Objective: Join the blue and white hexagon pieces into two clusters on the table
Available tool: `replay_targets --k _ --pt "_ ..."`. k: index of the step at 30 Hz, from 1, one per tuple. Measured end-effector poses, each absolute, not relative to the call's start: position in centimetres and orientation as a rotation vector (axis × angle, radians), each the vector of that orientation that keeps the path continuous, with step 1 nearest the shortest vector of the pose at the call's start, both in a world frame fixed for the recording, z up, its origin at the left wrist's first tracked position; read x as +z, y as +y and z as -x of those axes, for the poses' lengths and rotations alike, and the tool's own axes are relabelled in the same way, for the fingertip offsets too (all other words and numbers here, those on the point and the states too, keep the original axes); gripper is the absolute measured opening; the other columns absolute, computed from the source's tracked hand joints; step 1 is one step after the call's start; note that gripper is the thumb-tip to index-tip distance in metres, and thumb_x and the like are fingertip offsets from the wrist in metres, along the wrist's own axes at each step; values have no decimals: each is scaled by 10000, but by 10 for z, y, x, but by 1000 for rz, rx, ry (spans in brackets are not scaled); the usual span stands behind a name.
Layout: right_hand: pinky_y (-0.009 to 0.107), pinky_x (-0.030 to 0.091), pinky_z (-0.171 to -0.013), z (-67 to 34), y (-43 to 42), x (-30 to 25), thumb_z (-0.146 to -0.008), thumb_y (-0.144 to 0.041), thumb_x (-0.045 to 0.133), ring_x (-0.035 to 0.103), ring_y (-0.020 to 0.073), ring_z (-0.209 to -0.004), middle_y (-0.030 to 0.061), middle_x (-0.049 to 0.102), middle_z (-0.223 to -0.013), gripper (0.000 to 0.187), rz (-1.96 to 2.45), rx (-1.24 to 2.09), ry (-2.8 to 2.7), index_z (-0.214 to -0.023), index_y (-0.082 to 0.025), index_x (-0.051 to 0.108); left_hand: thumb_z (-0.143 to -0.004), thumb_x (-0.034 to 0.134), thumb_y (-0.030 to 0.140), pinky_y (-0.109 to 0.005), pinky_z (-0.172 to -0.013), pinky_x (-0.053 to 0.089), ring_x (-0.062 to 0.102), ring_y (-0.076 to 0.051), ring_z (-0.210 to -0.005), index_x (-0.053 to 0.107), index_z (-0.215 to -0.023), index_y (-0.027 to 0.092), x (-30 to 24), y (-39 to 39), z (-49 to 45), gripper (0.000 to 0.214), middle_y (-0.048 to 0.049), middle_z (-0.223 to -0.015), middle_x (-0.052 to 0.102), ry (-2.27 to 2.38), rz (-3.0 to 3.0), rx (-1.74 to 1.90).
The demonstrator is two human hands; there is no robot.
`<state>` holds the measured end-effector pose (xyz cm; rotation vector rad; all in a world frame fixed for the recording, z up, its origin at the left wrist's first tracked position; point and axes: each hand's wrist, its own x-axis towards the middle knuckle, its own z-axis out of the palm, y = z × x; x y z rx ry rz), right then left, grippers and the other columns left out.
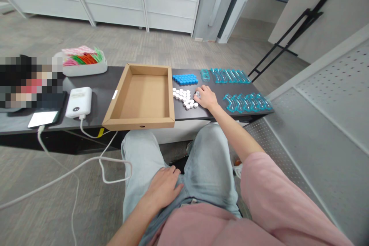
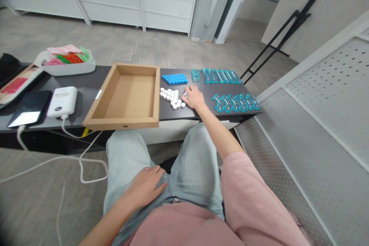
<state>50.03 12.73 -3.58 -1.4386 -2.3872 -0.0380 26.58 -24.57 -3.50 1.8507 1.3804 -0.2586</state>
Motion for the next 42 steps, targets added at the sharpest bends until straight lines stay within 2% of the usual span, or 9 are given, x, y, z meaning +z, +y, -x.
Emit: replay_targets --k 10,14,21,27,31,34,37,39,42 --pt "638 655 -1115 -502 133 -33 -998 -377 697 690 461 -1294 215 784 -1326 254 1459 100 -2212 -1192 -247 797 -1082 539 406 -565 -1337 502 721 -411 -1488 805 -1483 186 -33 -246 -266 529 -209 -1536 782 1390 -1839 -213" --pt "588 632 -1161 -506 143 -32 -972 -353 663 743 414 -1232 185 790 -1240 249 1490 204 -2062 -1153 -247 798 -1093 540 425 -580 -1340 503 718 -421 -1489 805 -1484 176 -37 -246 -266 534 -215 -1544 776 1376 -1843 -212" --pt "524 637 -1079 -505 156 -30 -961 -406 609 748 344 -1043 115 814 -1046 241 1441 363 -1837 -1050 -257 777 -1080 542 414 -577 -1340 493 713 -420 -1487 807 -1475 180 -36 -246 -266 530 -216 -1538 777 1383 -1828 -205" --pt "495 609 -1092 -464 155 -8 -1024 -462 583 747 320 -1084 104 829 -1119 308 1186 464 -1832 -1135 -244 770 -1065 568 417 -562 -1326 503 720 -415 -1471 814 -1457 192 -36 -246 -266 514 -214 -1518 787 1387 -1811 -181" --pt "489 587 -1112 -395 135 18 -1109 -459 605 724 310 -1147 91 782 -1179 303 883 448 -2097 -1233 -250 786 -1082 557 429 -567 -1328 506 723 -417 -1476 814 -1448 179 -38 -246 -267 512 -224 -1508 787 1386 -1819 -179" --pt "521 589 -1152 -332 111 25 -1114 -444 678 704 332 -1201 95 745 -1236 271 683 437 -2384 -1281 -265 794 -1084 570 434 -575 -1316 521 732 -424 -1465 816 -1449 170 -39 -245 -267 513 -229 -1501 789 1382 -1825 -179" --pt "557 579 -1220 -279 93 19 -1123 -517 756 684 359 -1286 105 737 -1286 292 552 454 -2594 -1295 -286 802 -1079 588 424 -583 -1307 535 741 -427 -1452 822 -1439 168 -39 -245 -267 500 -235 -1491 792 1378 -1825 -175" --pt "560 565 -1256 -258 87 15 -1142 -623 763 687 352 -1306 107 747 -1310 389 474 513 -2645 -1333 -286 798 -1080 591 416 -586 -1300 542 743 -425 -1447 824 -1436 164 -37 -245 -267 494 -240 -1481 793 1379 -1825 -166" --pt "542 555 -1267 -259 91 17 -1198 -791 609 710 325 -1309 106 766 -1344 586 445 620 -2565 -1400 -271 786 -1086 588 410 -579 -1300 543 744 -420 -1449 822 -1441 149 -34 -246 -266 499 -247 -1471 789 1386 -1822 -158"
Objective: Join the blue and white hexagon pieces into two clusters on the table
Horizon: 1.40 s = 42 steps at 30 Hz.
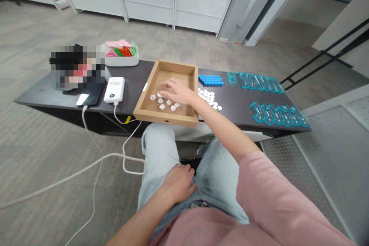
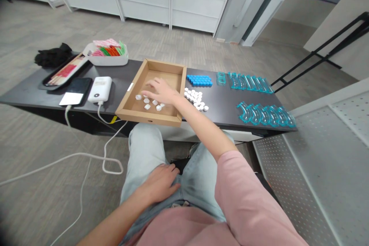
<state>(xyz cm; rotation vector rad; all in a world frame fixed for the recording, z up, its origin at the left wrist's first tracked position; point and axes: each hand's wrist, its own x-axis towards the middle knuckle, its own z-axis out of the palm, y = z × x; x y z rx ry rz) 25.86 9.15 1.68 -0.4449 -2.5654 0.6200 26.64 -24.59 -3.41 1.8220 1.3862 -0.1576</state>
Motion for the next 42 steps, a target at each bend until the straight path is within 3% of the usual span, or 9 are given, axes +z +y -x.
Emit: replay_targets --k 4,8,11,15,20,24,26,32,42 --pt "525 577 -1214 -311 110 32 -1189 -936 418 736 314 -1259 111 787 -1304 800 528 620 -2352 -1351 -258 810 -1090 583 414 -563 -1303 534 741 -413 -1455 814 -1443 148 -31 -245 -265 499 -242 -1484 784 1387 -1819 -166" --pt "554 615 -1140 -397 120 31 -1130 -990 477 758 352 -1248 126 818 -1281 805 727 606 -2181 -1294 -283 827 -1096 586 415 -549 -1330 515 719 -411 -1498 800 -1464 154 -32 -243 -265 499 -221 -1528 776 1374 -1817 -193" --pt "667 607 -1193 -458 107 17 -1033 -1016 611 750 435 -1352 166 816 -1395 821 914 597 -2137 -1373 -296 811 -1105 588 411 -543 -1339 514 717 -408 -1507 796 -1469 148 -32 -243 -266 495 -213 -1537 774 1373 -1821 -216" --pt "772 388 -1436 -500 76 -5 -864 -952 848 531 547 -1692 229 617 -1779 1029 1115 578 -2276 -1659 -315 706 -1115 588 420 -532 -1355 502 717 -397 -1511 796 -1472 155 -32 -244 -267 491 -200 -1535 775 1371 -1827 -238" --pt "781 255 -1498 -480 60 -19 -821 -852 931 309 585 -1837 220 355 -1990 1267 1335 578 -2367 -1874 -303 487 -1120 574 432 -540 -1366 482 708 -396 -1512 787 -1487 149 -34 -244 -268 511 -200 -1544 771 1370 -1837 -256" --pt "754 291 -1479 -451 71 -22 -955 -676 894 307 546 -1843 285 329 -1990 1187 1395 481 -2375 -1911 -194 383 -1114 570 433 -541 -1374 467 704 -393 -1519 787 -1482 178 -37 -244 -268 498 -189 -1553 771 1377 -1835 -269" --pt "719 321 -1467 -442 77 -23 -1026 -607 836 352 517 -1822 311 360 -1969 1075 1396 450 -2397 -1891 -128 412 -1111 571 441 -538 -1377 462 701 -395 -1523 788 -1479 189 -38 -243 -268 496 -187 -1561 769 1378 -1833 -274" --pt "678 470 -1362 -439 81 -26 -1095 -433 719 593 478 -1605 221 636 -1769 632 1386 306 -2427 -1688 -215 694 -1106 561 434 -538 -1376 465 702 -395 -1521 788 -1489 175 -38 -243 -269 515 -197 -1560 766 1374 -1836 -286" --pt "666 530 -1244 -440 77 -24 -1089 -510 759 604 509 -1469 249 666 -1610 631 1546 153 -2403 -1642 -213 694 -1117 571 441 -534 -1369 488 714 -384 -1521 781 -1515 177 -41 -245 -268 522 -190 -1562 762 1369 -1858 -274"
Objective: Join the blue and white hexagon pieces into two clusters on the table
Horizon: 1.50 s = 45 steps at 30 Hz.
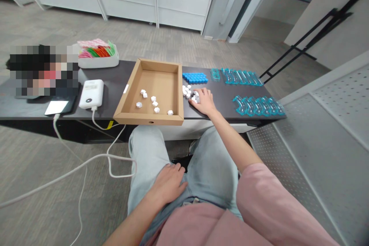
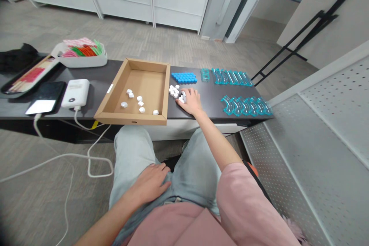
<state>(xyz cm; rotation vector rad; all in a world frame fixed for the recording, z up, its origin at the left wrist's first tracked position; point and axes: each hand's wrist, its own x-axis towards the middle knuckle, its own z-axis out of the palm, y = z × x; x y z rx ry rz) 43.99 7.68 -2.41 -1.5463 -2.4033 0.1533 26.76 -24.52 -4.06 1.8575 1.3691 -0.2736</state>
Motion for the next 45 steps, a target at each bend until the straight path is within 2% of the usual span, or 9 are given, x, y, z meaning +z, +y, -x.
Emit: replay_targets --k 8,14,19,21,25,28,31,38,45 --pt "672 513 -1241 -480 92 -31 -1073 -709 741 625 498 -1434 227 689 -1541 690 1355 248 -2492 -1562 -225 702 -1114 571 439 -534 -1351 496 716 -395 -1507 784 -1490 179 -43 -246 -267 505 -192 -1539 771 1370 -1863 -261" --pt "628 547 -1201 -487 88 -29 -1046 -698 762 658 470 -1362 219 730 -1458 729 1376 216 -2437 -1562 -188 686 -1109 581 426 -548 -1340 503 724 -399 -1493 791 -1457 181 -42 -244 -269 474 -200 -1530 776 1370 -1864 -255" --pt "617 577 -1146 -483 82 -30 -1015 -770 790 670 473 -1320 219 760 -1406 664 1489 114 -2368 -1366 -211 721 -1102 586 420 -543 -1337 512 736 -397 -1483 797 -1462 193 -41 -245 -269 474 -197 -1526 783 1376 -1862 -252" --pt "596 589 -1118 -483 81 -30 -1010 -797 792 684 458 -1282 215 772 -1387 681 1495 95 -2347 -1359 -218 709 -1104 577 424 -544 -1340 510 731 -408 -1484 792 -1490 211 -41 -246 -268 490 -195 -1551 783 1381 -1861 -241" --pt "543 600 -1065 -482 79 -29 -1049 -745 769 706 420 -1194 190 801 -1302 556 1508 64 -2336 -1274 -239 726 -1093 583 442 -538 -1336 507 718 -432 -1478 793 -1511 266 -39 -247 -267 500 -175 -1577 790 1396 -1850 -214" --pt "502 602 -1034 -482 76 -27 -1093 -668 734 709 392 -1160 167 811 -1231 403 1480 59 -2385 -1138 -267 752 -1094 563 422 -538 -1334 503 724 -414 -1470 795 -1485 256 -36 -246 -268 484 -169 -1553 791 1393 -1849 -237" --pt "456 598 -998 -481 74 -24 -1097 -605 742 720 367 -1154 152 815 -1207 339 1434 66 -2430 -1116 -268 772 -1107 547 411 -526 -1327 506 728 -396 -1473 790 -1470 257 -33 -245 -268 463 -166 -1549 785 1388 -1867 -259" --pt "401 559 -859 -478 72 -24 -1084 -562 747 754 336 -1093 129 840 -1170 303 1452 -1 -2413 -1087 -266 813 -1109 559 414 -517 -1324 518 736 -376 -1468 789 -1450 289 -32 -244 -269 430 -141 -1536 794 1383 -1883 -279" --pt "388 533 -794 -482 82 -27 -1054 -570 721 757 306 -965 107 828 -1060 316 1442 8 -2318 -1003 -271 812 -1116 587 407 -546 -1334 519 739 -391 -1483 796 -1479 187 -36 -245 -269 473 -200 -1537 782 1373 -1881 -264"
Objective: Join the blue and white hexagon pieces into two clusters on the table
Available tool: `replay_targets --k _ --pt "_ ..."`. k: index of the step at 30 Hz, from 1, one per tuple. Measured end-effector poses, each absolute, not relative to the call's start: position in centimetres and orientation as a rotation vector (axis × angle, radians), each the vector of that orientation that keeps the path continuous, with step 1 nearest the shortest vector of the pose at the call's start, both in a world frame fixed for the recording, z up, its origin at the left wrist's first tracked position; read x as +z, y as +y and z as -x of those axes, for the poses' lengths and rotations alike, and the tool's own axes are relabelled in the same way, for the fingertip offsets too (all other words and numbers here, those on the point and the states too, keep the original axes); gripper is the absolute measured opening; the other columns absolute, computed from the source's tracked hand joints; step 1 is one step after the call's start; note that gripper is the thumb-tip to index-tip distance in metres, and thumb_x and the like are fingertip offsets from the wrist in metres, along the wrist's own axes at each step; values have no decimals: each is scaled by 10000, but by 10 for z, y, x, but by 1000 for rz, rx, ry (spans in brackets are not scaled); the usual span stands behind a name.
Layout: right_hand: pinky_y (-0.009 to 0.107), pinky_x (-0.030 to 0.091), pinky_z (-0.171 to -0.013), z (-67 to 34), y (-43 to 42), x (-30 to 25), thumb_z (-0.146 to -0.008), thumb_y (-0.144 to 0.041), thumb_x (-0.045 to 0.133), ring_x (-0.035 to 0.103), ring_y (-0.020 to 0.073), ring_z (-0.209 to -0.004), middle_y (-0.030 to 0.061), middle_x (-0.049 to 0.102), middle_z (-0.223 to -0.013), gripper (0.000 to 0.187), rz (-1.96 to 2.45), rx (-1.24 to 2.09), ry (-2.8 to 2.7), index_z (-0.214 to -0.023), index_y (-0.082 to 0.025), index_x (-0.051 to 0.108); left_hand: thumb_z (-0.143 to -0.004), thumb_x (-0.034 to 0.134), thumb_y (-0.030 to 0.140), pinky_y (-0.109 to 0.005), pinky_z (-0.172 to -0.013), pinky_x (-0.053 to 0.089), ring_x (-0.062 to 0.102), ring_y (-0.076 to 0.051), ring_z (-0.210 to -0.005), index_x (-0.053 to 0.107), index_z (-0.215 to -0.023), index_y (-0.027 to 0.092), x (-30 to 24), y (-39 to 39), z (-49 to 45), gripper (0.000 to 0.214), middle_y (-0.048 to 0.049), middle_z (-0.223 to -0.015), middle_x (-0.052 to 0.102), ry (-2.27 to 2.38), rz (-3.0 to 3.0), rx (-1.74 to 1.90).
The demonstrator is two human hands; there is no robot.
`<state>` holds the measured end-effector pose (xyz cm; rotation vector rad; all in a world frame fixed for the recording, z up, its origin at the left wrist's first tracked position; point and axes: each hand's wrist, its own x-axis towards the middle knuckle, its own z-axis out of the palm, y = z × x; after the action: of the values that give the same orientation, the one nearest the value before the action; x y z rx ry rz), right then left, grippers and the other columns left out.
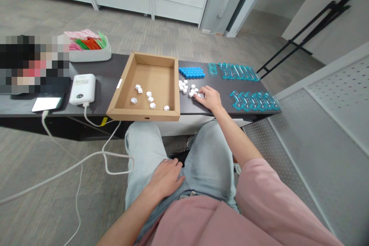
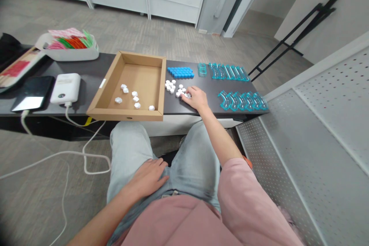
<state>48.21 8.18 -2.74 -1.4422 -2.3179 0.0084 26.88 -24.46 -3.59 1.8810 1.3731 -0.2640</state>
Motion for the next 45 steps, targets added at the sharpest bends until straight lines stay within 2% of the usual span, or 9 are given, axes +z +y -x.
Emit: replay_targets --k 6,12,17,21,24,27,36,40,45 --pt "411 570 -841 -484 84 -17 -1021 -546 693 736 296 -901 101 776 -957 291 1410 119 -2223 -901 -283 725 -1125 571 415 -537 -1353 490 714 -403 -1514 777 -1500 148 -37 -244 -269 505 -211 -1557 767 1360 -1866 -276" --pt "459 611 -933 -444 89 11 -1080 -591 638 710 302 -912 101 773 -940 365 1210 235 -2129 -879 -289 679 -1111 572 417 -548 -1337 489 721 -412 -1484 785 -1447 152 -39 -245 -270 478 -221 -1527 772 1361 -1861 -248" --pt "458 588 -1002 -362 83 35 -1169 -685 591 711 311 -1031 93 757 -1039 474 910 319 -2353 -1036 -261 758 -1108 607 431 -543 -1322 513 737 -397 -1470 796 -1437 171 -40 -244 -270 460 -219 -1511 778 1374 -1863 -236" --pt "462 588 -1049 -307 79 35 -1176 -685 653 732 331 -1157 105 772 -1211 464 716 406 -2604 -1254 -251 797 -1111 599 430 -541 -1307 522 743 -400 -1449 800 -1444 155 -40 -243 -270 477 -223 -1496 783 1369 -1863 -232" --pt "493 593 -1147 -292 83 26 -1177 -610 684 750 350 -1276 141 787 -1400 480 638 494 -2710 -1467 -233 757 -1115 584 434 -552 -1302 523 739 -412 -1444 797 -1459 127 -40 -243 -269 508 -234 -1500 779 1359 -1865 -226" --pt "520 560 -1261 -297 89 22 -1220 -566 612 732 357 -1426 160 772 -1547 516 663 543 -2697 -1610 -239 697 -1113 590 444 -558 -1297 531 741 -419 -1436 801 -1464 118 -40 -243 -269 524 -242 -1503 777 1350 -1865 -219" --pt "595 494 -1358 -384 110 19 -1260 -612 411 652 400 -1548 194 753 -1575 601 1026 336 -2397 -1599 -233 732 -1127 572 403 -547 -1335 516 732 -406 -1472 787 -1501 106 -31 -242 -269 524 -236 -1519 770 1353 -1867 -226" --pt "659 501 -1369 -441 116 -11 -1146 -663 593 655 446 -1538 223 739 -1569 638 1202 312 -2229 -1588 -221 720 -1126 573 413 -554 -1333 519 727 -406 -1481 780 -1509 105 -31 -242 -269 533 -231 -1532 767 1346 -1869 -242" --pt "748 444 -1398 -471 106 -42 -920 -753 869 566 527 -1643 249 624 -1746 1002 1248 360 -2351 -1733 -225 617 -1126 567 419 -559 -1357 494 716 -402 -1502 778 -1510 126 -36 -243 -270 527 -228 -1544 763 1349 -1877 -268"
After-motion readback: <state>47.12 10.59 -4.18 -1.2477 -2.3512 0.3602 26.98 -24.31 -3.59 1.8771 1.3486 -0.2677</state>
